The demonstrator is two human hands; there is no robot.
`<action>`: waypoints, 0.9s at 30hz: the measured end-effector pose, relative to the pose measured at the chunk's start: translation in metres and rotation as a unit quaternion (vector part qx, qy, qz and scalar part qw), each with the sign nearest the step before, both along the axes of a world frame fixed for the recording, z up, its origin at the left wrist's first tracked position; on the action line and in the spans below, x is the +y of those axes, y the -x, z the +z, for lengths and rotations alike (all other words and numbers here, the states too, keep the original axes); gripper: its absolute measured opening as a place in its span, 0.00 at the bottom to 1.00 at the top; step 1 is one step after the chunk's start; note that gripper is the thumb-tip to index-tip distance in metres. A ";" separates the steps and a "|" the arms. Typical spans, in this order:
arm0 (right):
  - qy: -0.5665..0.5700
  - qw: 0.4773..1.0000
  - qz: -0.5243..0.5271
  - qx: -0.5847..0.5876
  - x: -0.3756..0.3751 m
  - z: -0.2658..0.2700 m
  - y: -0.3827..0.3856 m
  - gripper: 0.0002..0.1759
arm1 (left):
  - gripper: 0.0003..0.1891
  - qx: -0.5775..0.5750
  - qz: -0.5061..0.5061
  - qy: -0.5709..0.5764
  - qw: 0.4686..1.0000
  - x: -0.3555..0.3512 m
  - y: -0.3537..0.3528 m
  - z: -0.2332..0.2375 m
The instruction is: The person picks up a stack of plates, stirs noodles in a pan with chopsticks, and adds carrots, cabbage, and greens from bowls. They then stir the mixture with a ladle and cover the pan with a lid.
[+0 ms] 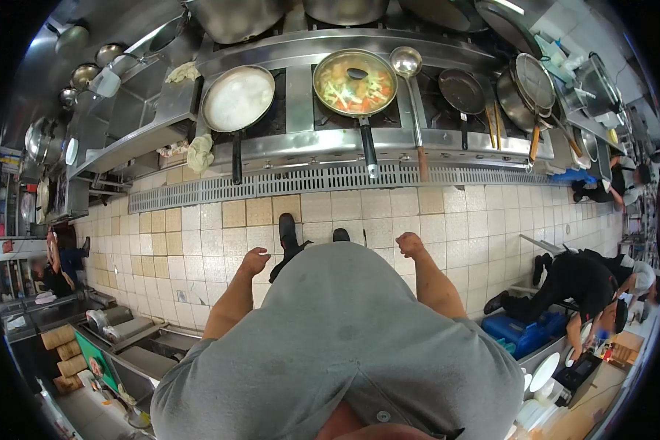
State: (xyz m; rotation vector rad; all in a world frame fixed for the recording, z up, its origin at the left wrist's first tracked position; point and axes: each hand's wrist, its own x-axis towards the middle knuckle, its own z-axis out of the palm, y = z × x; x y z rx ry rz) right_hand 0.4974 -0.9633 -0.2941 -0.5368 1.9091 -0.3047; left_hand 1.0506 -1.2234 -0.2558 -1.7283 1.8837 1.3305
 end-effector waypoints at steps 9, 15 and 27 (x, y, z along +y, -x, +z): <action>-0.043 0.998 0.024 -0.049 0.021 -0.022 -0.005 0.18 | 0.24 -0.002 0.003 -0.023 1.000 -0.005 0.029 0.039; -0.003 1.000 0.012 0.015 0.009 0.001 -0.017 0.24 | 0.24 -0.011 -0.009 -0.008 1.000 -0.007 0.031 0.043; -0.014 1.000 -0.015 -0.022 -0.002 0.009 -0.015 0.15 | 0.23 0.003 0.022 -0.026 0.999 0.013 0.013 0.021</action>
